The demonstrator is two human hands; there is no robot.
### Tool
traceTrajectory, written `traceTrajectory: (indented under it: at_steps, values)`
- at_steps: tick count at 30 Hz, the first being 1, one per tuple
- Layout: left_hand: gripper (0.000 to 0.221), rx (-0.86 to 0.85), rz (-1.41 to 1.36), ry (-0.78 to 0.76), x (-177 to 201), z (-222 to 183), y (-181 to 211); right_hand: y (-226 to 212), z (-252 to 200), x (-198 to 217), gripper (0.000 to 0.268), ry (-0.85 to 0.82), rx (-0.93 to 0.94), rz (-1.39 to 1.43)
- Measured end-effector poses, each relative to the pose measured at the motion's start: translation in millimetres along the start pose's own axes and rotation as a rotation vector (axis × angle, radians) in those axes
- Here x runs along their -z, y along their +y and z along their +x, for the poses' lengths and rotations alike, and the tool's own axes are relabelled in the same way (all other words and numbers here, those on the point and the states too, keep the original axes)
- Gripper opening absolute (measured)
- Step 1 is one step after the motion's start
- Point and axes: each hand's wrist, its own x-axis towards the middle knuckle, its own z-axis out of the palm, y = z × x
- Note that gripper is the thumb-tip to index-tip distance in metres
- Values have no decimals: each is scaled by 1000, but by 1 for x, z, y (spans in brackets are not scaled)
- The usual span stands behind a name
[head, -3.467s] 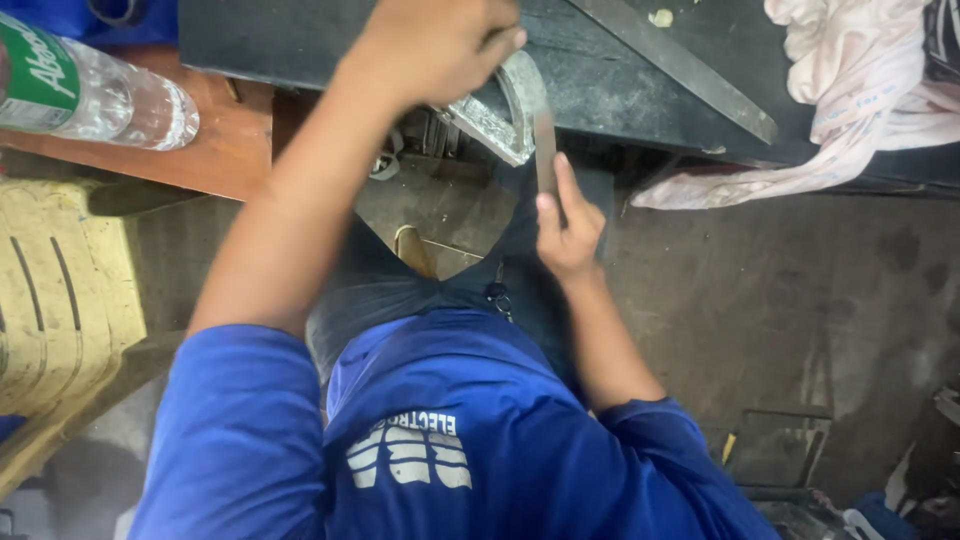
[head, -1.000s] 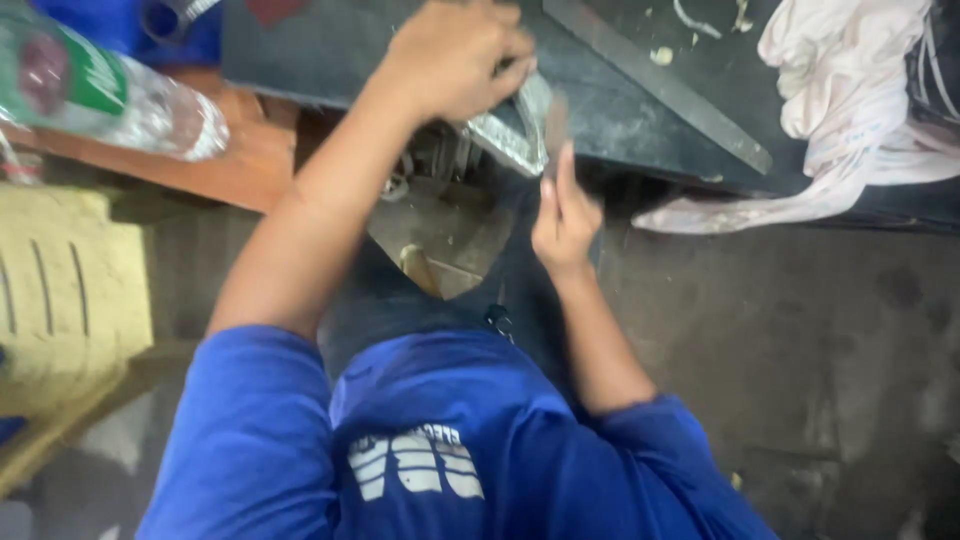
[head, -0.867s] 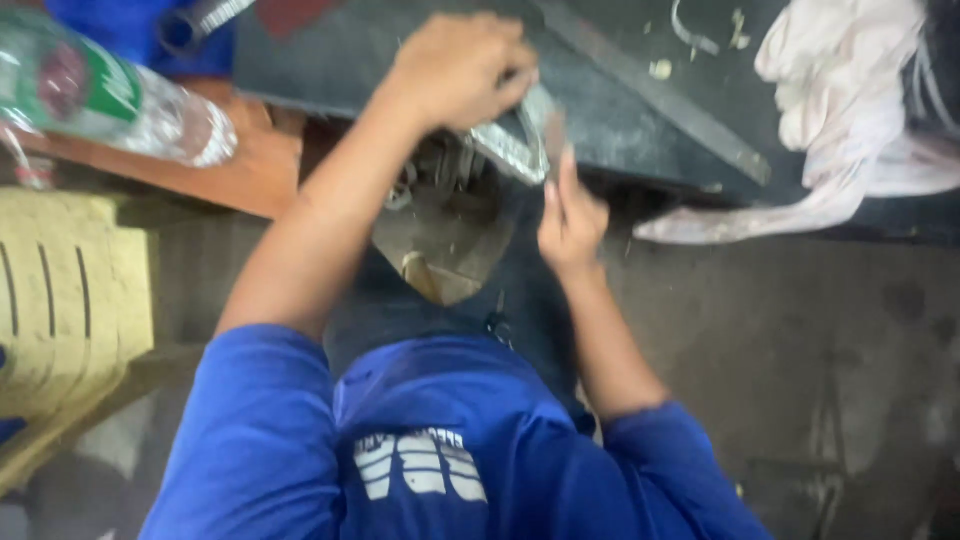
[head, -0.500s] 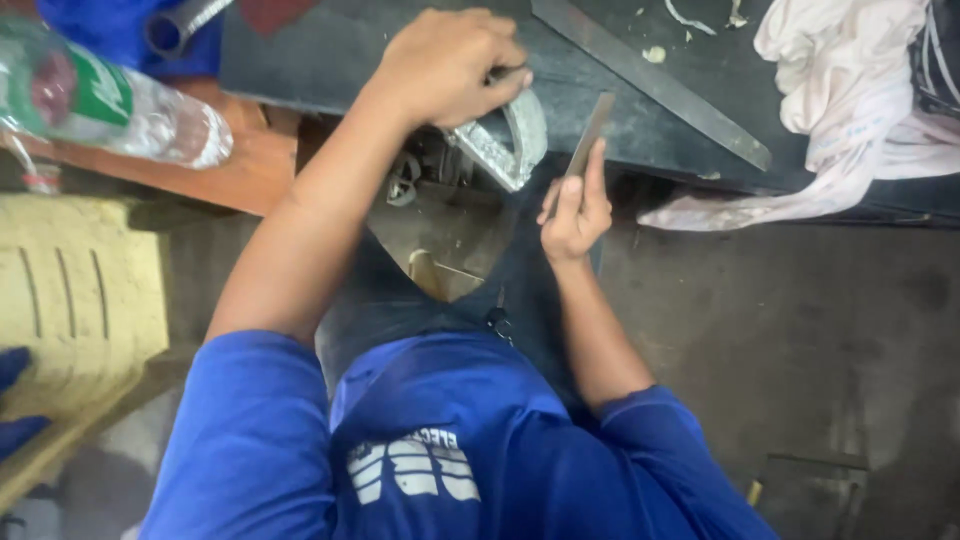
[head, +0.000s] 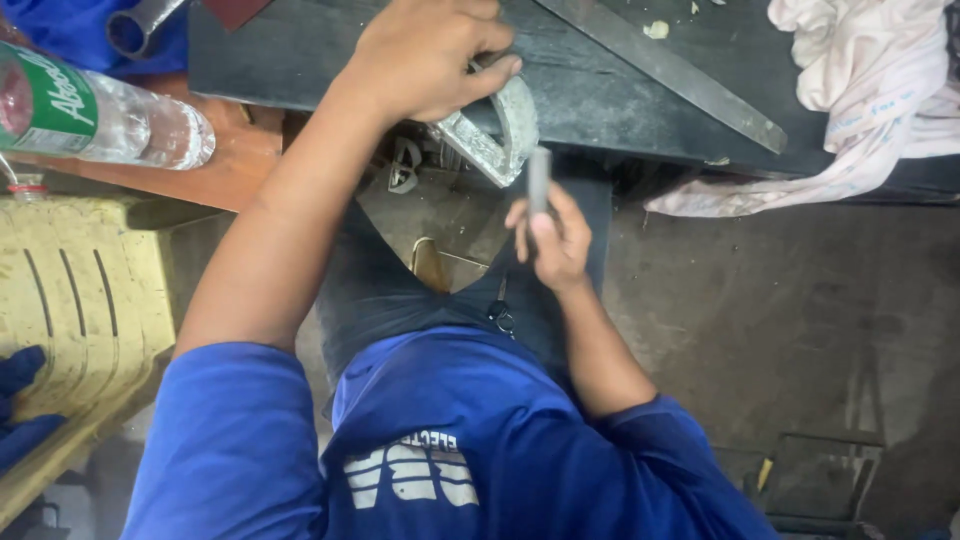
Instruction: Filing the edges of a metal component to smooth them and wiping it with a cloth.
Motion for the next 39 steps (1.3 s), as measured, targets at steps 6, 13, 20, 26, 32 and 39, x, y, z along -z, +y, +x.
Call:
traceTrajectory:
  at_steps: [6,13,20,26,32,39]
  values:
    - [35,-15,22,11,-3,0,-1,13,15,-20,36,136,270,-466]
    - [41,114,-57,-76,-12,2,-1,-2,33,-24,37,194,216,-494]
    - [39,40,19,29,-8,3,3,-7,18,-13,34,233,223,-837]
    - [42,121,-3,-19,-10,4,3,-21,19,-23,31,190,329,-1013]
    - [40,107,-118,-60,-22,1,-3,-53,47,-37,21,162,217,-982]
    - [35,34,-39,1,-18,4,3,-62,40,-38,28,98,105,-1052]
